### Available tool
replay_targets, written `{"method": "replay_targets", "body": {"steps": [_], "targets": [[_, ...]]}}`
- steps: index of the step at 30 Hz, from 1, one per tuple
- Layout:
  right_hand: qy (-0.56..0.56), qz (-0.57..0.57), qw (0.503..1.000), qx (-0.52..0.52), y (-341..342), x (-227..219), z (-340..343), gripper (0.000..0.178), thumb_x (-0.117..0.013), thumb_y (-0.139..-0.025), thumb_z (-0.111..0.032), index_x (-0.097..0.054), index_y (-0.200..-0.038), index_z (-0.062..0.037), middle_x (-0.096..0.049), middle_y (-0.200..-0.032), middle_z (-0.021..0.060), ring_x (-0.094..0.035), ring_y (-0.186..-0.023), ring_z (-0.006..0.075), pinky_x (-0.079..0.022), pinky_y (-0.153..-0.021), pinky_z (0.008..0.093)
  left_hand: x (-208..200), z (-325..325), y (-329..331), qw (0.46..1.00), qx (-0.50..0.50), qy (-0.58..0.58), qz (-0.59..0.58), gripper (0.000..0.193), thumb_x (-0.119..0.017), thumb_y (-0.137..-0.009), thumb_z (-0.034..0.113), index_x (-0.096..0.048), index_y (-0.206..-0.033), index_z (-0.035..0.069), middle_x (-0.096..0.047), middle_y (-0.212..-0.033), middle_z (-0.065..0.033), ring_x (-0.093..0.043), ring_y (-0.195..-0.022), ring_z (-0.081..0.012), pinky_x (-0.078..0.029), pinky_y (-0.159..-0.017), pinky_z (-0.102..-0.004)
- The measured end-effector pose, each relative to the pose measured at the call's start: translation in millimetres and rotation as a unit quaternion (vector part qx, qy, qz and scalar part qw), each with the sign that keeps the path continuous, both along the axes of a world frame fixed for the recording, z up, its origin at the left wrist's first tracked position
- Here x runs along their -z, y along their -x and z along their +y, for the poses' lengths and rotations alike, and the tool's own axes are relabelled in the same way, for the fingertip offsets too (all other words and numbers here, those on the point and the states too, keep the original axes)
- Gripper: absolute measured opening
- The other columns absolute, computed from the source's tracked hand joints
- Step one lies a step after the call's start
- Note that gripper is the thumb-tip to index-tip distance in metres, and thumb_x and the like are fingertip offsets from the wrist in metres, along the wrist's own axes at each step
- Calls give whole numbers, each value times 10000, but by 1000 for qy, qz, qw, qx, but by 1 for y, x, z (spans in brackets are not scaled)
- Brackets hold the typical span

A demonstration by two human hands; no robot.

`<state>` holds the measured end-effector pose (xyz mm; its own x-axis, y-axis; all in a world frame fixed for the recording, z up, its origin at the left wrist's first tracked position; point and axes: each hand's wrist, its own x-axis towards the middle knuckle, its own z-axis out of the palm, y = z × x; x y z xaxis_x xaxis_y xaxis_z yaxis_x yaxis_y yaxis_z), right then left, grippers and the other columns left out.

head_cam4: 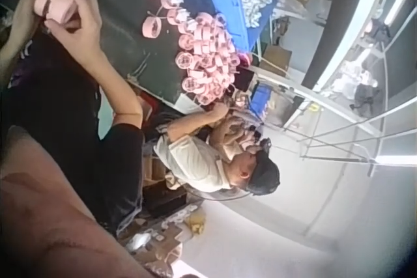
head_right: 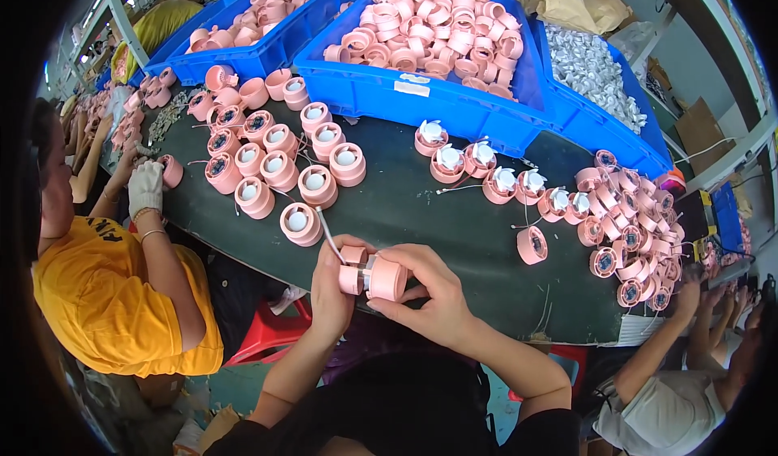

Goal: The person assembles small plastic electronic components by hand, taking electronic parts from blue bins and fitting them into plastic housings on a factory production line.

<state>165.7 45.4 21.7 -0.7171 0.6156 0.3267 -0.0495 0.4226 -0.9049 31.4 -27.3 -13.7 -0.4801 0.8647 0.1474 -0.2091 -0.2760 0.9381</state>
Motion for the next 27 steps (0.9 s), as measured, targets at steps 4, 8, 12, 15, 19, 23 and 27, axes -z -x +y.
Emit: {"method": "replay_targets", "body": {"steps": [4,8,12,15,19,23,27], "targets": [[15,-19,1000,17,2,3,-5,550,-757,-686,-50,-515,-1180,-26,-492,-1142,114,-588,-916,172,-583,-657,257,0,0,-8,994,4,-20,-109,361,-266,-977,290,-466,-1066,3,-555,-987,-113,-539,-891,-148,-434,-797,-280],[12,-5,999,30,5,6,-8,549,-761,-682,-58,-523,-1176,-25,-499,-1130,112,-588,-906,167,-585,-649,255,1,0,-14,987,7,-26,-157,371,-274,-980,305,-456,-1097,3,-545,-1008,-104,-539,-894,-143,-438,-801,-275],[-2,-7,999,32,6,6,-9,543,-761,-681,-62,-534,-1173,-23,-500,-1122,112,-585,-915,172,-588,-646,259,3,-1,-16,981,24,-25,-192,362,-292,-979,298,-455,-1107,1,-544,-1006,-98,-537,-894,-138,-441,-803,-275],[-9,-3,999,31,6,6,-10,551,-762,-679,-64,-533,-1178,-20,-500,-1120,113,-583,-926,179,-588,-654,264,5,-3,-14,989,33,-29,-144,371,-295,-980,294,-450,-1142,-2,-533,-1041,-100,-532,-928,-138,-437,-822,-274],[-78,-12,996,50,5,7,-10,564,-770,-670,-75,-531,-1178,-13,-508,-1109,119,-582,-943,202,-584,-685,281,5,-6,-13,994,48,-28,-91,406,-287,-983,287,-417,-1229,-8,-510,-1104,-108,-521,-981,-145,-427,-857,-276],[-101,-10,993,60,3,10,-13,566,-775,-664,-87,-533,-1170,-7,-515,-1103,127,-582,-948,228,-572,-701,294,11,-8,-13,997,49,-36,-54,443,-329,-970,271,-351,-1323,2,-478,-1180,-124,-505,-1038,-159,-414,-894,-285],[-169,-14,983,72,4,12,-14,579,-771,-670,-85,-519,-1182,9,-518,-1111,141,-576,-962,247,-558,-701,303,12,-7,-13,994,77,-72,-11,690,-673,-803,135,-297,-1370,18,-453,-1239,-129,-489,-1100,-177,-417,-912,-297]]}}
